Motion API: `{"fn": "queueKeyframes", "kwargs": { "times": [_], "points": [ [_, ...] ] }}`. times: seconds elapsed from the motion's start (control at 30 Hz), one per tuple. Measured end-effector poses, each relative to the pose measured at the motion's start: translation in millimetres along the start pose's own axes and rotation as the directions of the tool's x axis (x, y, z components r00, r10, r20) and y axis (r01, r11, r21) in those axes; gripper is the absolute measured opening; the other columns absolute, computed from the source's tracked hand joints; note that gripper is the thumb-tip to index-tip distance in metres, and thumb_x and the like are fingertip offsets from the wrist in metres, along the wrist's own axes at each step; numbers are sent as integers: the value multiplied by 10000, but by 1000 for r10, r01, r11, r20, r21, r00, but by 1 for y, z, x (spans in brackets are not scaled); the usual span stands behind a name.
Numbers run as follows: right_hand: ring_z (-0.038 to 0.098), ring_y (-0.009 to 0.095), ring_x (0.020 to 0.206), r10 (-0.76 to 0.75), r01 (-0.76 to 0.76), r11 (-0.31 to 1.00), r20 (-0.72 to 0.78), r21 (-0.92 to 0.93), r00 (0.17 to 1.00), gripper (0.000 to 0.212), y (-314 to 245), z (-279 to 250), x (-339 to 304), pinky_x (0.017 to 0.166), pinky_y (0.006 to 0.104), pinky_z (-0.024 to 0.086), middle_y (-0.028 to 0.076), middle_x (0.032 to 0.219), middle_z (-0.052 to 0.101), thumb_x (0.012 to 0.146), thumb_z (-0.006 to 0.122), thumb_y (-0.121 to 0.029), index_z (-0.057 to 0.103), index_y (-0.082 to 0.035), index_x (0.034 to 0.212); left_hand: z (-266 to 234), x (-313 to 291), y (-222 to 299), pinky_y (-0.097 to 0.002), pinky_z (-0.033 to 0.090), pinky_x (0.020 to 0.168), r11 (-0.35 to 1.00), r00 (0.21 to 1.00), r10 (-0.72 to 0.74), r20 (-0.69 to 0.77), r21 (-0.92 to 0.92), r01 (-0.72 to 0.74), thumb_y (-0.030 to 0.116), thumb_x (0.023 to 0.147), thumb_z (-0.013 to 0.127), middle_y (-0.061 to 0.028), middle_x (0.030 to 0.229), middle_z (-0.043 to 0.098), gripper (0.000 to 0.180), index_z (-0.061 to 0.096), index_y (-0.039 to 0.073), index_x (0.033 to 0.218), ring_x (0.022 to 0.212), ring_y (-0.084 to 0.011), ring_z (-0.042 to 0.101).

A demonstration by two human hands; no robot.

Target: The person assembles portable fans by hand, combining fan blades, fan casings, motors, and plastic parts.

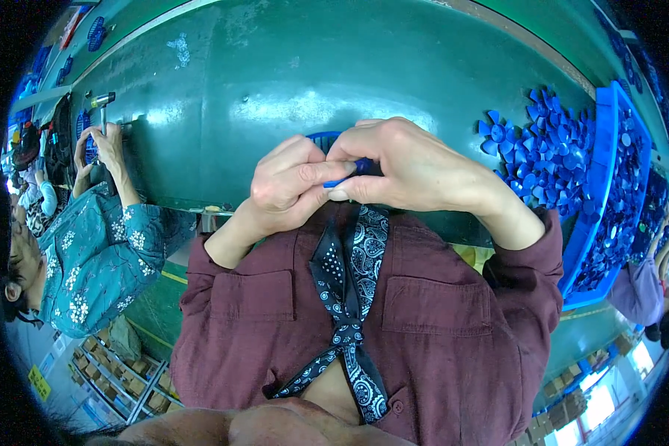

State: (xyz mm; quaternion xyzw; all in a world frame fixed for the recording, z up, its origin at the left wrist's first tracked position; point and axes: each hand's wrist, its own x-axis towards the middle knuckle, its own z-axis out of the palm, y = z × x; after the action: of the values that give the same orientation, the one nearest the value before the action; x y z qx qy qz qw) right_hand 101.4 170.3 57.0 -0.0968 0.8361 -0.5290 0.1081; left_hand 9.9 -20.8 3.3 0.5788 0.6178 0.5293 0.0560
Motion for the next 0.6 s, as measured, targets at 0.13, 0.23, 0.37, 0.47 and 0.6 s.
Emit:
{"fn": "queueKeyframes", "kwargs": {
  "times": [0.13,0.23,0.37,0.47,0.6],
  "points": [
    [600,223,928,-71,41,994,-329,-99,942,491,1,-3,-9,770,322,468,80,1003,667,743,785,-258,622,-9,1133,-12,4,2,-331,393,522,990,986,-138,-89,-38,135,45,685,750,-73,672,557,227,686,25,902,569,-217,509],
    [605,254,894,-162,75,974,-429,-212,889,447,1,12,-15,768,343,471,90,983,657,678,818,-230,640,-15,1027,-12,0,1,-323,391,519,984,978,-180,-109,-17,179,27,689,752,-77,669,558,220,683,17,898,569,-205,505],
    [567,273,808,-279,82,924,-510,-375,814,366,5,40,-9,706,373,452,83,872,606,653,825,-197,646,-35,927,-9,0,4,-314,388,515,965,954,-261,-146,-20,261,14,692,753,-74,673,559,212,679,4,891,572,-190,502],
    [558,260,816,-295,64,911,-539,-407,789,266,18,49,-6,691,374,434,72,879,599,687,777,-115,643,-42,905,-9,0,3,-313,393,519,957,947,-284,-148,7,289,0,694,748,-73,674,556,209,680,-2,891,575,-186,503],
    [560,256,839,-297,52,906,-542,-421,786,233,18,46,-5,700,375,438,70,902,602,711,740,-75,640,-34,918,-7,1,1,-305,396,524,963,961,-259,-102,56,265,-11,701,738,-75,676,555,223,686,-7,918,590,-184,506]
  ]
}}
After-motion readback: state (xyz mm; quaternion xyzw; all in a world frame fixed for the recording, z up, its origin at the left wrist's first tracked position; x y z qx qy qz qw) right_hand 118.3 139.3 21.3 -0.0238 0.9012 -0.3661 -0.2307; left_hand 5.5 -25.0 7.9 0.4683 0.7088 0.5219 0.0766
